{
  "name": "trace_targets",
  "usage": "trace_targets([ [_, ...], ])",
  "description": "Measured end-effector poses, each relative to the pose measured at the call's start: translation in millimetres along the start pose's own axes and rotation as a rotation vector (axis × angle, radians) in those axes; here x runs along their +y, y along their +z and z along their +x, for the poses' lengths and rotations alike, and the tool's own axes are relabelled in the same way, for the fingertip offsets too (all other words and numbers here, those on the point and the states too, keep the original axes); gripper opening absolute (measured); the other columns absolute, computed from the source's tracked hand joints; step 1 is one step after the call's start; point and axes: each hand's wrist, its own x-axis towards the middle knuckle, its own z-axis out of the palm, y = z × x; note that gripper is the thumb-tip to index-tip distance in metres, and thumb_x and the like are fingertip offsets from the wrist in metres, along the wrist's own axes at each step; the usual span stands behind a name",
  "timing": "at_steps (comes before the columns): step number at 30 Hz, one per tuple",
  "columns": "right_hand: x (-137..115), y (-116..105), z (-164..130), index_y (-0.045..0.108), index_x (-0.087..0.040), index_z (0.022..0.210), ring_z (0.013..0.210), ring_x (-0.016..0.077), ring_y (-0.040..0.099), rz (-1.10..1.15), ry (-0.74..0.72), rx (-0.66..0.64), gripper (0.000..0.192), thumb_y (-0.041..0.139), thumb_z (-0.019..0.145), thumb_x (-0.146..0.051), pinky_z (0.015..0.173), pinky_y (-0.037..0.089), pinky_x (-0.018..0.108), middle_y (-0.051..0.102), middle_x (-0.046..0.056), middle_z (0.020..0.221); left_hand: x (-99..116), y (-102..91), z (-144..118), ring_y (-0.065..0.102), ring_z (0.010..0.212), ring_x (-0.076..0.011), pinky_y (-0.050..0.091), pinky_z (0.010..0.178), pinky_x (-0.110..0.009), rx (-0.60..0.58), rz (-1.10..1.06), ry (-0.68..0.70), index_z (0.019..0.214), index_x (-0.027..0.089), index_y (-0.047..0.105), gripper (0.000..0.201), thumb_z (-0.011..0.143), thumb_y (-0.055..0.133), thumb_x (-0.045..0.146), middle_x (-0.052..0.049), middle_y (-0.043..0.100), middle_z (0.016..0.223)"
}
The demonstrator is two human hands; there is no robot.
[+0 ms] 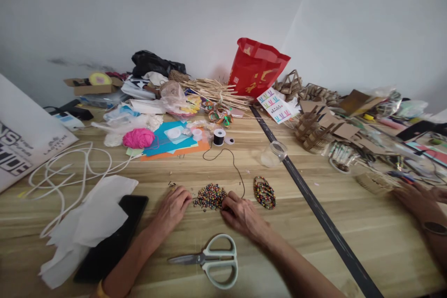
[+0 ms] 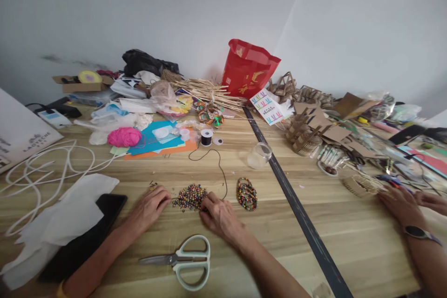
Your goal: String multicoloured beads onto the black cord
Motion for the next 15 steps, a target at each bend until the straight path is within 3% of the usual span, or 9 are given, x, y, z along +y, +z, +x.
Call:
trace_targets([
  [8,1.5,7.4,1.6,0.058,-0.018,0.086,0.070,0.0114,0.056,0.078,-0.007,0.041,0.007,0.053,0.085,-0.014,0.058,0.034,0.021,0.056,0.002,0.090,10.6,-5.7,2.8,0.061,0.064,-0.0198,0.048,0.064,-0.031,0.068,-0.280,-0.258,0.070,0.020,0.060,0.012,0.078,0.053,0.026,-0.003,0.067,0.070],
  [15,6.5,13.8,2.6,0.058,-0.019,0.083,0.068,0.0117,0.055,0.240,-0.006,0.112,0.011,0.055,0.081,-0.009,0.060,0.036,0.021,0.057,0.001,0.086,16.7,-8.2,5.0,0.062,0.066,-0.0183,0.050,0.065,-0.028,0.049,-0.556,-0.369,0.070,0.018,0.063,0.015,0.070,0.061,0.033,-0.002,0.067,0.068],
])
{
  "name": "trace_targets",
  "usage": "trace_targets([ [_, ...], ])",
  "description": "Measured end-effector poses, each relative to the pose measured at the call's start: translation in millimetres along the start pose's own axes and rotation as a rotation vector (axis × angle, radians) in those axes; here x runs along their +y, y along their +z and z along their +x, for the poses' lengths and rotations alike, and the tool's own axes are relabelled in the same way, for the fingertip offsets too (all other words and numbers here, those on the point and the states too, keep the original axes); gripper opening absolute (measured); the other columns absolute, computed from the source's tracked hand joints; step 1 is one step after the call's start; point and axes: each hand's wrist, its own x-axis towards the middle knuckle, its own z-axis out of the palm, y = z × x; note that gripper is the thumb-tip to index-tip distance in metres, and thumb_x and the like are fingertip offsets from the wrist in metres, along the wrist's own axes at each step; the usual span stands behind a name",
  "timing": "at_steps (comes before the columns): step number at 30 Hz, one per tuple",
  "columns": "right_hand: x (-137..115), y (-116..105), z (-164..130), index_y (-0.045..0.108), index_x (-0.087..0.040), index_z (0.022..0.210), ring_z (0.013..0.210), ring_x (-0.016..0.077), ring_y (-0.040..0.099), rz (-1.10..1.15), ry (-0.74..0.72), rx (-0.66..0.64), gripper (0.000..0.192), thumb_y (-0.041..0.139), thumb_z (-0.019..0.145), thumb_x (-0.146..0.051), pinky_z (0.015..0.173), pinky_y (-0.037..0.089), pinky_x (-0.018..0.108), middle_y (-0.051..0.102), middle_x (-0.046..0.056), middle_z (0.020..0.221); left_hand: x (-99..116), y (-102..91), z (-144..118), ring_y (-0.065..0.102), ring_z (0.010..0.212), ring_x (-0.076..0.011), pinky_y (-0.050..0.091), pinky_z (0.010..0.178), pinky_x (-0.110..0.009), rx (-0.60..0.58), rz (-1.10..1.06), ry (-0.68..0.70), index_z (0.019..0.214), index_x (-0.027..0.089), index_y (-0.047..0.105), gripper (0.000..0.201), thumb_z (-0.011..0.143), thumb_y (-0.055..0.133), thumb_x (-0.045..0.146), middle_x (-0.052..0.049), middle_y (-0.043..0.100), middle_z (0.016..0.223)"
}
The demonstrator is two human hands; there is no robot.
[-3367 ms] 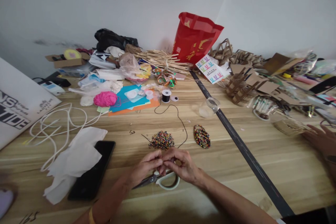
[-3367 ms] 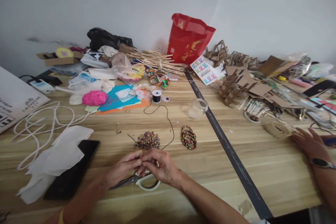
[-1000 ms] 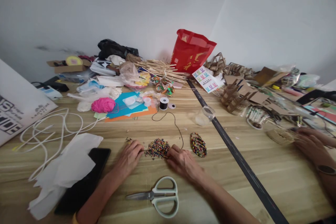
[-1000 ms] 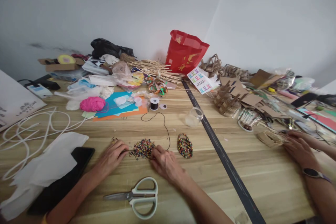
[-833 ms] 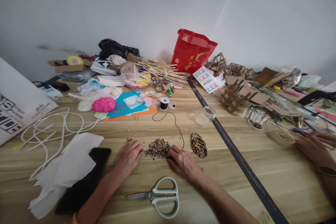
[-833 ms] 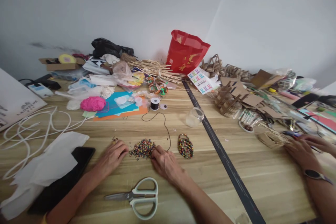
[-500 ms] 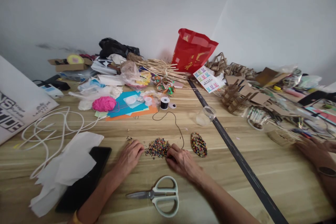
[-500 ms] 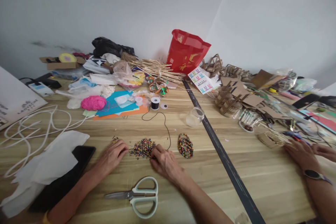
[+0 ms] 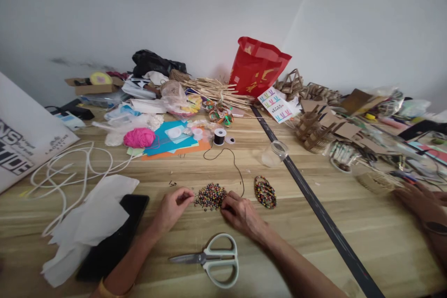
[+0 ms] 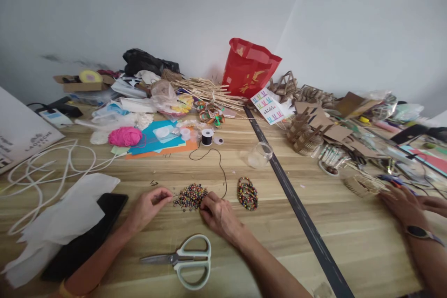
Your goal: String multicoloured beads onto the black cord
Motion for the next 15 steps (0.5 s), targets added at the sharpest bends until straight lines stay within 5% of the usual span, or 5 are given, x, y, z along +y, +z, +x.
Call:
trace_targets([
  [10,3.9,-2.6,3.0,0.058,-0.017,0.078,0.070,0.0130,0.053,0.201,-0.007,0.058,0.008,0.054,0.081,-0.011,0.062,0.038,0.022,0.057,0.003,0.081,-1.8,1.2,0.2,0.060,0.066,-0.0155,0.047,0.064,-0.028,-0.137,-0.361,-0.133,0.081,0.016,0.059,0.025,0.064,0.069,0.032,0.000,0.065,0.068],
  [15,0.1,-10.8,5.7,0.055,-0.016,0.079,0.059,0.0113,0.050,0.415,0.135,0.157,0.006,0.049,0.082,-0.017,0.054,0.038,0.020,0.055,-0.001,0.066,4.7,-3.8,-3.0,0.055,0.065,-0.0125,0.042,0.062,-0.025,-0.269,-0.452,-0.154,0.089,0.016,0.058,0.029,0.067,0.070,0.031,0.002,0.061,0.069],
])
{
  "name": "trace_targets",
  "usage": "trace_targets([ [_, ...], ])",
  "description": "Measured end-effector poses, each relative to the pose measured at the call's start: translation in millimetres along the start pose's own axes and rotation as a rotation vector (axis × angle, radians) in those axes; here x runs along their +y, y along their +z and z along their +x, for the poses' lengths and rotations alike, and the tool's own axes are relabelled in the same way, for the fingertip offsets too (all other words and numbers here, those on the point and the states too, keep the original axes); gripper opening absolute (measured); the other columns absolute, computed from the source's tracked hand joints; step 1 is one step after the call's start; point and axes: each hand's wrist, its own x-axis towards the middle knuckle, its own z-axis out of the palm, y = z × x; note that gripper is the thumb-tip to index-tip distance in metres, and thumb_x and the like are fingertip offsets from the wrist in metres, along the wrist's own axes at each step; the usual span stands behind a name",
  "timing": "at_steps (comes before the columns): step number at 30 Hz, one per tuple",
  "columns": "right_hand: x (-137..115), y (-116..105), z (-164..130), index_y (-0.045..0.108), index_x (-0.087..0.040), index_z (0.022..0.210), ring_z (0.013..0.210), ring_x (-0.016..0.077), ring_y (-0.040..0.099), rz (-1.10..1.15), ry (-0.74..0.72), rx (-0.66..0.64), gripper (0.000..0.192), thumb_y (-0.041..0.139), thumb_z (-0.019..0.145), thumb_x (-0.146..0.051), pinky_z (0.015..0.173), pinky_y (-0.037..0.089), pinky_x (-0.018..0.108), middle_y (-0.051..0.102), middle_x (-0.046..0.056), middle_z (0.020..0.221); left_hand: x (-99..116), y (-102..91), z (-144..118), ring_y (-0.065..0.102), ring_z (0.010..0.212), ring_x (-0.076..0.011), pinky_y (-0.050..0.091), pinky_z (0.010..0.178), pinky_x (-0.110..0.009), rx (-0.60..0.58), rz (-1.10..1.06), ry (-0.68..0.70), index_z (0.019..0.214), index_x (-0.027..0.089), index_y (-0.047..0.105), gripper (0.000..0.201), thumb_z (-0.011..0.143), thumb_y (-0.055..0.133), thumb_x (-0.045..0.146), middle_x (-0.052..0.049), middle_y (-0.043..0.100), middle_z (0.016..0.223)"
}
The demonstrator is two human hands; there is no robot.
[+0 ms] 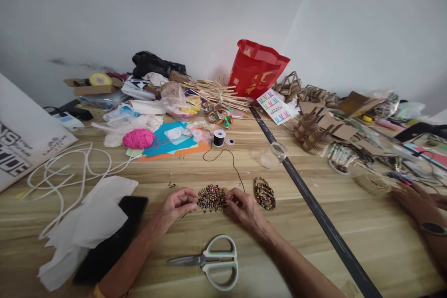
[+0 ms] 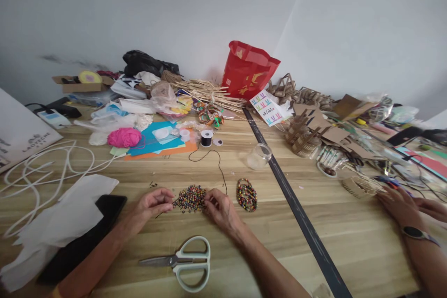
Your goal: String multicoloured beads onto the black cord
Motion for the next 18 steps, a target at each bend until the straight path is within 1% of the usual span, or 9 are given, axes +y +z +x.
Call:
trace_targets([
  [3,-2.8,-5.4,0.8,0.054,-0.017,0.079,0.056,0.0105,0.049,0.105,0.068,0.075,0.011,0.051,0.083,-0.026,0.050,0.036,0.020,0.055,-0.001,0.068,-1.7,-1.0,-2.5,0.050,0.060,-0.0098,0.037,0.057,-0.022,-0.158,-0.033,-0.014,0.090,0.017,0.059,0.029,0.067,0.071,0.028,0.004,0.057,0.067],
  [6,-2.1,-11.8,1.6,0.053,-0.016,0.078,0.055,0.0099,0.046,0.157,0.075,0.129,0.021,0.054,0.083,-0.037,0.049,0.034,0.020,0.053,-0.001,0.067,-5.4,-0.4,-4.2,0.047,0.059,-0.0084,0.032,0.053,-0.020,-0.303,-0.053,-0.033,0.090,0.016,0.059,0.031,0.066,0.074,0.029,0.004,0.055,0.068],
  [8,0.1,-15.3,2.2,0.053,-0.016,0.075,0.055,0.0099,0.043,0.177,0.075,0.158,0.028,0.052,0.084,-0.042,0.050,0.033,0.020,0.049,-0.002,0.063,-5.8,1.2,-5.3,0.046,0.060,-0.0086,0.032,0.053,-0.020,-0.369,-0.055,-0.049,0.089,0.016,0.059,0.033,0.065,0.075,0.032,0.003,0.055,0.069],
  [11,4.0,-18.0,2.7,0.052,-0.016,0.069,0.052,0.0096,0.040,0.178,0.096,0.183,0.038,0.045,0.088,-0.048,0.049,0.031,0.021,0.045,-0.003,0.057,-2.0,5.0,-6.8,0.047,0.060,-0.0097,0.034,0.056,-0.021,-0.423,-0.012,-0.070,0.086,0.016,0.059,0.034,0.064,0.076,0.035,0.003,0.056,0.067],
  [14,6.3,-18.7,2.6,0.053,-0.015,0.069,0.049,0.0094,0.039,0.137,0.107,0.194,0.043,0.041,0.090,-0.051,0.048,0.029,0.021,0.044,-0.003,0.053,1.7,8.4,-7.7,0.048,0.059,-0.0105,0.034,0.056,-0.022,-0.452,0.044,-0.084,0.088,0.016,0.061,0.033,0.065,0.075,0.035,0.004,0.056,0.064],
  [17,6.5,-19.5,2.1,0.055,-0.015,0.070,0.047,0.0091,0.039,0.104,0.100,0.209,0.043,0.040,0.091,-0.050,0.046,0.028,0.021,0.044,-0.003,0.052,0.3,10.0,-9.3,0.047,0.056,-0.0111,0.033,0.054,-0.022,-0.447,0.104,-0.096,0.093,0.015,0.065,0.035,0.065,0.073,0.034,0.004,0.056,0.061],
  [18,6.4,-20.0,1.9,0.055,-0.015,0.070,0.047,0.0090,0.038,0.097,0.097,0.215,0.043,0.040,0.091,-0.050,0.046,0.028,0.021,0.043,-0.003,0.051,-0.6,10.2,-10.4,0.048,0.058,-0.0116,0.035,0.055,-0.023,-0.426,0.131,-0.104,0.094,0.015,0.066,0.034,0.066,0.071,0.034,0.003,0.057,0.062],
])
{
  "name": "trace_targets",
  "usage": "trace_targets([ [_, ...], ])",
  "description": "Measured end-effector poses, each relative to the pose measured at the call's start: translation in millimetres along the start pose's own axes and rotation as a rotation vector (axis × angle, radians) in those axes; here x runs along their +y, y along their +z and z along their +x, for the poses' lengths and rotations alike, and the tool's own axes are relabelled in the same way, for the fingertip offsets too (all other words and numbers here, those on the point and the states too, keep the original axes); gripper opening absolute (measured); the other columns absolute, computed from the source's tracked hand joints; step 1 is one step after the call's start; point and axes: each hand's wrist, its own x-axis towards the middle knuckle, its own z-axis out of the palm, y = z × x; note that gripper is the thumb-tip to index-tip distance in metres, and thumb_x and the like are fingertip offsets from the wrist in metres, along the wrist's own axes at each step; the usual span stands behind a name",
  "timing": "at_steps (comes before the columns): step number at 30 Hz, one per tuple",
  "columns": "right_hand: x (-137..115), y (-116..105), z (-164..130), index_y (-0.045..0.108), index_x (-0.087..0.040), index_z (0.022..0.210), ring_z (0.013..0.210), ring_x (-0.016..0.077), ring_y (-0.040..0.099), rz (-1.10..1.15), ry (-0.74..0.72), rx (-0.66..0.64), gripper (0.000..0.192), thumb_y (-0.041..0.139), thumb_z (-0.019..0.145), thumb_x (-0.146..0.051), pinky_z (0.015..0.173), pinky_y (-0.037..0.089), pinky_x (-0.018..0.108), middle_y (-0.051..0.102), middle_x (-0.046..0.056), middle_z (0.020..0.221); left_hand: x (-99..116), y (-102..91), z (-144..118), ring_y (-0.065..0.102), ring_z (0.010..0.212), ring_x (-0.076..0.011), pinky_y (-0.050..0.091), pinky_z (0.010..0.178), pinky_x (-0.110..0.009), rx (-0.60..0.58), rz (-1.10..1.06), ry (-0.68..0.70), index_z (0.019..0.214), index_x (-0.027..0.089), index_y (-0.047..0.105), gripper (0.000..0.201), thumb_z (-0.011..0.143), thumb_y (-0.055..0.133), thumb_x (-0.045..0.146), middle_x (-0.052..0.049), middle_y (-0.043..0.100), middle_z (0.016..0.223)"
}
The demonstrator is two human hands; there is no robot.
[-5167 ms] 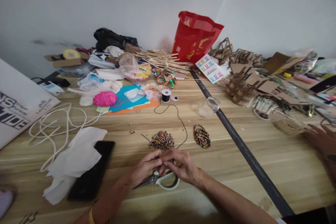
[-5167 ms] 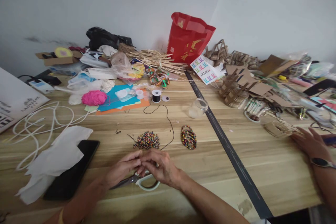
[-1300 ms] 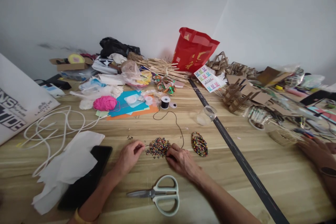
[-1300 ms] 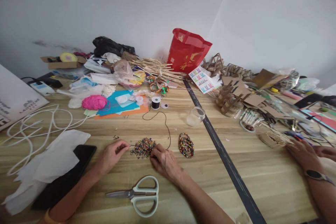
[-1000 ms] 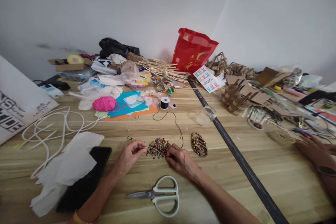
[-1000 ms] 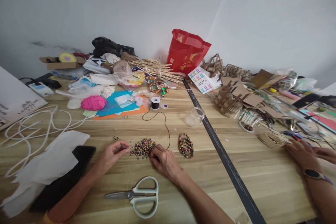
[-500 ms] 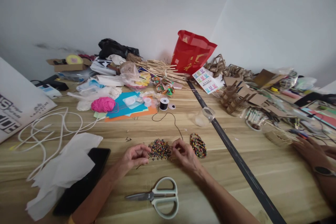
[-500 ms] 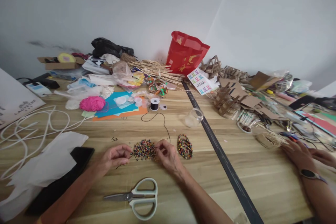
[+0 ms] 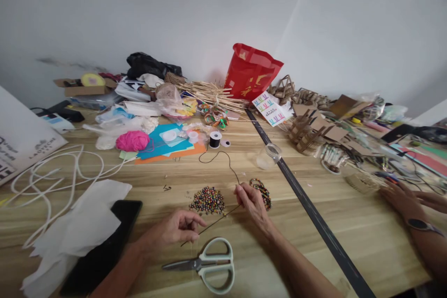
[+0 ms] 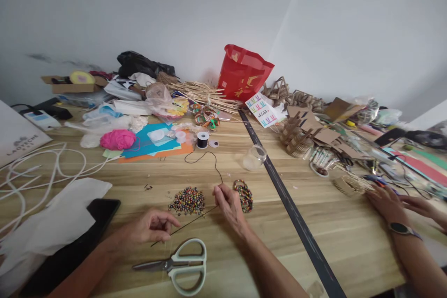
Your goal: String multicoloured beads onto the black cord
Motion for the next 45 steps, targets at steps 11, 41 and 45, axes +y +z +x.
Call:
trace_targets([
  [11,-5.3,-4.3,-1.8,0.053,-0.016,0.066,0.044,0.0087,0.036,-0.069,-0.040,0.093,0.042,0.040,0.092,-0.047,0.044,0.027,0.021,0.040,-0.004,0.048,9.2,9.9,-4.7,0.047,0.060,-0.0128,0.034,0.055,-0.022,0.044,0.307,-0.118,0.069,0.016,0.065,0.018,0.071,0.062,0.033,0.003,0.054,0.060],
  [41,0.1,-23.9,8.6,0.053,-0.018,0.064,0.048,0.0105,0.036,-0.426,-0.114,0.180,0.040,0.039,0.092,-0.041,0.048,0.027,0.022,0.038,-0.003,0.050,6.9,4.4,-0.8,0.042,0.056,-0.0110,0.031,0.053,-0.021,0.043,0.380,-0.038,0.063,0.016,0.052,0.029,0.080,0.054,0.039,0.005,0.048,0.057],
  [45,-7.6,-19.9,5.8,0.058,-0.017,0.072,0.056,0.0122,0.046,-0.575,-0.193,0.042,0.031,0.043,0.092,-0.036,0.054,0.031,0.023,0.054,0.002,0.064,6.6,9.5,0.6,0.043,0.057,-0.0114,0.031,0.054,-0.021,0.088,0.434,-0.016,0.063,0.016,0.055,0.027,0.081,0.054,0.036,0.004,0.049,0.057],
])
